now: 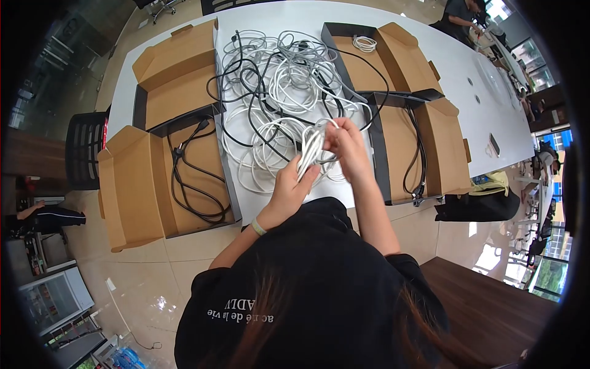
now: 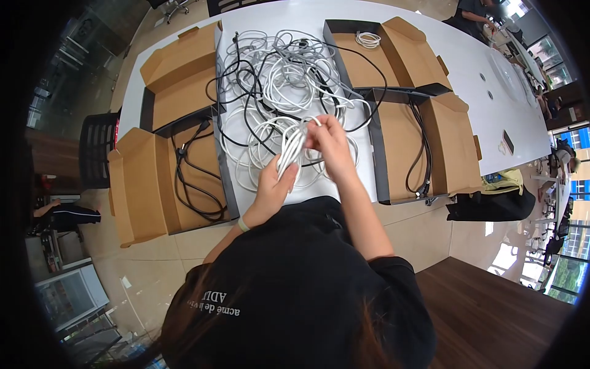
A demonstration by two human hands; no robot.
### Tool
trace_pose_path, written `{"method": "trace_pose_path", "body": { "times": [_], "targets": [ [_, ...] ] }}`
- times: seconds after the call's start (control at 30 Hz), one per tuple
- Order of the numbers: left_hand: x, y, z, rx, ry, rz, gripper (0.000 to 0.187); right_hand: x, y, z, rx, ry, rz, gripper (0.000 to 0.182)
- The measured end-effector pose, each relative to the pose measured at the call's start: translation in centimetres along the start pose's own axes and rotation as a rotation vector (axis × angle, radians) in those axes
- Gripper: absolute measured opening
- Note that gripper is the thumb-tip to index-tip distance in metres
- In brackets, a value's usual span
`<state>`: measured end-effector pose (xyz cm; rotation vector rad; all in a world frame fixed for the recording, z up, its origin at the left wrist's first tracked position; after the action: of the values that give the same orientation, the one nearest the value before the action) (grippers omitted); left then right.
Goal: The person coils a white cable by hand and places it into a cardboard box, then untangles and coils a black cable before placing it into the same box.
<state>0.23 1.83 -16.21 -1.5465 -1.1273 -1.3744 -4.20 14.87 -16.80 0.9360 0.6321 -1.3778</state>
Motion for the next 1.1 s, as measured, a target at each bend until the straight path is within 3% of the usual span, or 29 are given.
{"method": "trace_pose_path", "body": {
  "times": [0.07,0.1,0.13,0.33,0.5,0.63,0.73,0.77,0.83,0.87,1.0,1.1],
  "targets": [
    [-0.9,-0.9,0.1,0.094,-0.002,0.098,0.028,0.8,1.5,2.7,-0.026,-0.223,0.016,0.035],
    [0.1,-1.1,-0.6,0.182,-0.005,0.198,0.028,1.9,3.0,4.2,-0.064,-0.263,0.144,0.042],
    [0.5,-1.0,-0.6,0.159,-0.159,0.201,0.03,2.6,3.1,4.5,-0.102,-0.204,0.092,0.048],
    [1.7,-0.2,-1.0,0.099,-0.363,0.202,0.031,2.1,4.9,6.6,-0.412,-0.1,0.207,0.076],
    [0.7,-0.1,-1.4,0.084,-0.358,0.256,0.022,0.0,5.7,8.2,-0.669,0.386,-0.037,0.072],
    [0.5,0.4,-2.5,0.204,-0.288,0.348,0.019,-0.2,6.8,8.5,-0.756,0.406,-0.122,0.063],
    [1.2,0.3,-4.3,0.315,-0.165,0.308,0.016,0.0,6.6,7.9,-0.576,0.099,-0.018,0.051],
    [0.9,-0.1,-4.8,0.308,-0.095,0.273,0.016,-0.3,6.2,6.6,-0.337,0.074,-0.018,0.047],
    [1.1,-0.7,-5.4,0.328,0.026,0.224,0.019,-1.0,5.7,2.8,0.009,0.376,-0.342,0.05],
    [1.3,-0.8,-5.4,0.306,0.083,0.23,0.021,-0.9,5.8,1.3,0.116,0.427,-0.379,0.057],
    [2.7,-1.4,-4.2,0.205,0.444,0.358,0.025,2.3,3.8,-3.2,0.277,0.283,-0.208,0.068],
    [3.8,-0.4,-3.4,0.15,0.488,0.366,0.023,6.0,3.5,-3.0,0.251,-0.159,0.125,0.075]
  ]
}}
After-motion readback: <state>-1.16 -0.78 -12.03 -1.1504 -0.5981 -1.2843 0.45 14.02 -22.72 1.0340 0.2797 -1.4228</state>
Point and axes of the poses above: each hand's wrist, its own y-axis away from the middle knuckle, its own z-axis out of the palm, x = y × z, the point moved 10 cm from there along -y, towards the middle knuckle, and after that the axes turned 11 degrees about -y, right-handed, at the moved point
